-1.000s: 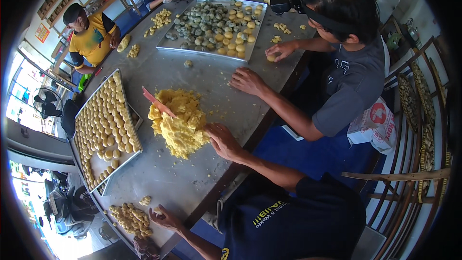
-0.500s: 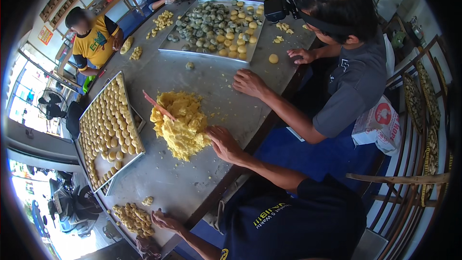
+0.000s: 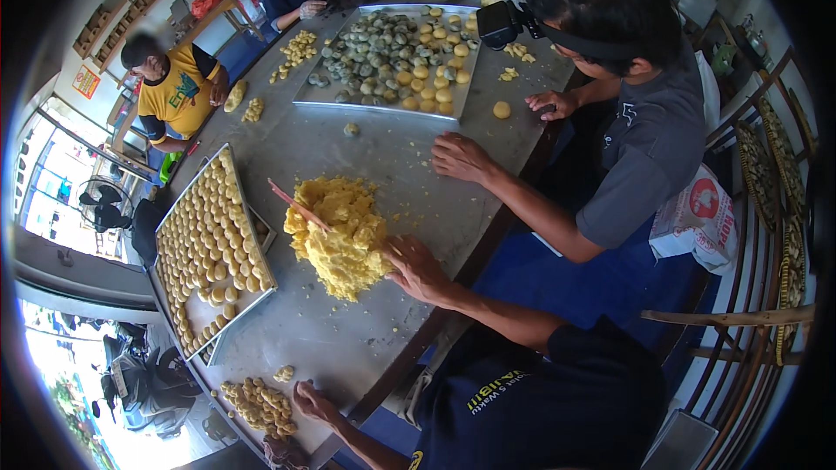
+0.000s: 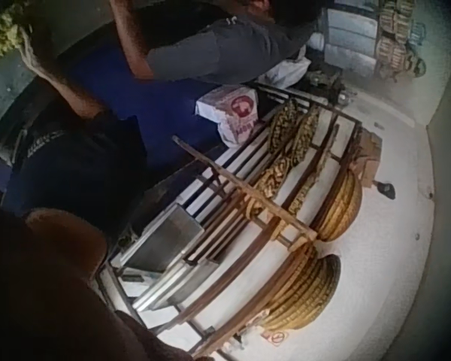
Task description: The person shapes small portions of yellow filling and dough into balls by hand and arranges them onto a metal tray.
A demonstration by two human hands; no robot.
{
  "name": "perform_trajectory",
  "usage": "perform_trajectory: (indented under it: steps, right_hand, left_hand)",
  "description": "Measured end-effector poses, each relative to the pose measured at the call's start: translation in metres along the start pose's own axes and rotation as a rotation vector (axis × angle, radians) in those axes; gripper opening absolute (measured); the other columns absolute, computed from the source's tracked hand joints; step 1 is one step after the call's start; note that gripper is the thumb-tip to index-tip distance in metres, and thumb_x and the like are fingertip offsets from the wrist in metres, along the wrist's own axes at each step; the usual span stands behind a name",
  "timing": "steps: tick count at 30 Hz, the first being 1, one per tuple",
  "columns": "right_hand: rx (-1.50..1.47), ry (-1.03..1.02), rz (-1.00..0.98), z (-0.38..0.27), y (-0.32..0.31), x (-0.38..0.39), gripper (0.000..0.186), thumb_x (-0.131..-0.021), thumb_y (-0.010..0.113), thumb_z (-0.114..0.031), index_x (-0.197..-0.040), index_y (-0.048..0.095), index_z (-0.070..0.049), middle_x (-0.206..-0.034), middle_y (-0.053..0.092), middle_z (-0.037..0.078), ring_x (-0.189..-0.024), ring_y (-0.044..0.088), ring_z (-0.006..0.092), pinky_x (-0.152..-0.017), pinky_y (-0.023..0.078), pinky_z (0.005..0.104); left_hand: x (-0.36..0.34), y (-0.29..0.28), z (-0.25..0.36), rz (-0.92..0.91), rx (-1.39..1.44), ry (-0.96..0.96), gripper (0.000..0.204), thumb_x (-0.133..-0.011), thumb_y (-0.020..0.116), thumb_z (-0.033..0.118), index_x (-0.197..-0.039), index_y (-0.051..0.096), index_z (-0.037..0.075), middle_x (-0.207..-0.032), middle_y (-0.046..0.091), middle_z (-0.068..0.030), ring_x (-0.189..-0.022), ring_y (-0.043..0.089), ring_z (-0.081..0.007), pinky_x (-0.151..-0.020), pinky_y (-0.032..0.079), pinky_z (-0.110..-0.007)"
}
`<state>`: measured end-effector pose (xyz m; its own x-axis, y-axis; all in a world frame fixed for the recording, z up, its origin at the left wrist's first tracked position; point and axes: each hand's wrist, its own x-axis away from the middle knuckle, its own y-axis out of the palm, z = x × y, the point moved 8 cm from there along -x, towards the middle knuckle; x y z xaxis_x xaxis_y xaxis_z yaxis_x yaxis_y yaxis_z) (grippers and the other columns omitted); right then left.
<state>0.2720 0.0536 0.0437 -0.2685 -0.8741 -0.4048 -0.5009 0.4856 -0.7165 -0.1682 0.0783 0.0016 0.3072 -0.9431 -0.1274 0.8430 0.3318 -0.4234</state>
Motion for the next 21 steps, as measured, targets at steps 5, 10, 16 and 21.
perform_trajectory:
  steps: [5, 10, 16, 21]
  right_hand:
    - [0.011, -0.05, 0.058, 0.004, 0.014, -0.011, 0.042, -0.081, 0.071, -0.018, -0.117, 0.056, -0.004, -0.113, 0.057, 0.014, -0.105, 0.052, 0.0309, -0.094, 0.039, 0.0429]
    - [0.002, -0.073, 0.005, 0.008, 0.021, -0.018, 0.023, -0.078, 0.067, -0.01, -0.1, 0.065, -0.004, -0.104, 0.061, 0.011, -0.098, 0.056, 0.027, -0.091, 0.039, 0.0409]
    - [0.185, -0.078, -0.144, 0.008, 0.022, -0.022, 0.019, -0.078, 0.064, -0.006, -0.096, 0.066, -0.005, -0.089, 0.055, 0.014, -0.09, 0.054, 0.0308, -0.085, 0.041, 0.0427]
    - [0.105, 0.088, -0.066, 0.039, 0.018, -0.025, 0.034, -0.077, 0.059, 0.002, -0.111, 0.059, 0.002, -0.098, 0.052, 0.021, -0.097, 0.051, 0.0379, -0.086, 0.043, 0.048]
  left_hand:
    - [-0.051, -0.006, 0.037, -0.034, -0.383, 0.19, 0.041, -0.091, 0.064, 0.021, -0.127, 0.059, 0.003, -0.107, 0.068, -0.0174, -0.091, 0.064, -0.0304, -0.081, 0.049, -0.04]
    - [-0.079, 0.015, 0.061, -0.112, -0.64, 0.327, 0.039, -0.092, 0.059, 0.016, -0.13, 0.059, 0.006, -0.118, 0.061, -0.0248, -0.104, 0.058, -0.0379, -0.091, 0.044, -0.048]
    - [-0.057, 0.02, 0.018, -0.087, -0.647, 0.567, 0.038, -0.094, 0.055, 0.014, -0.126, 0.056, -0.006, -0.125, 0.056, -0.0273, -0.11, 0.054, -0.0407, -0.096, 0.04, -0.048]
    - [-0.035, -0.01, 0.003, 0.043, -0.656, 0.296, 0.038, -0.096, 0.056, 0.019, -0.126, 0.057, -0.005, -0.115, 0.062, -0.0248, -0.104, 0.057, -0.0375, -0.092, 0.042, -0.046]
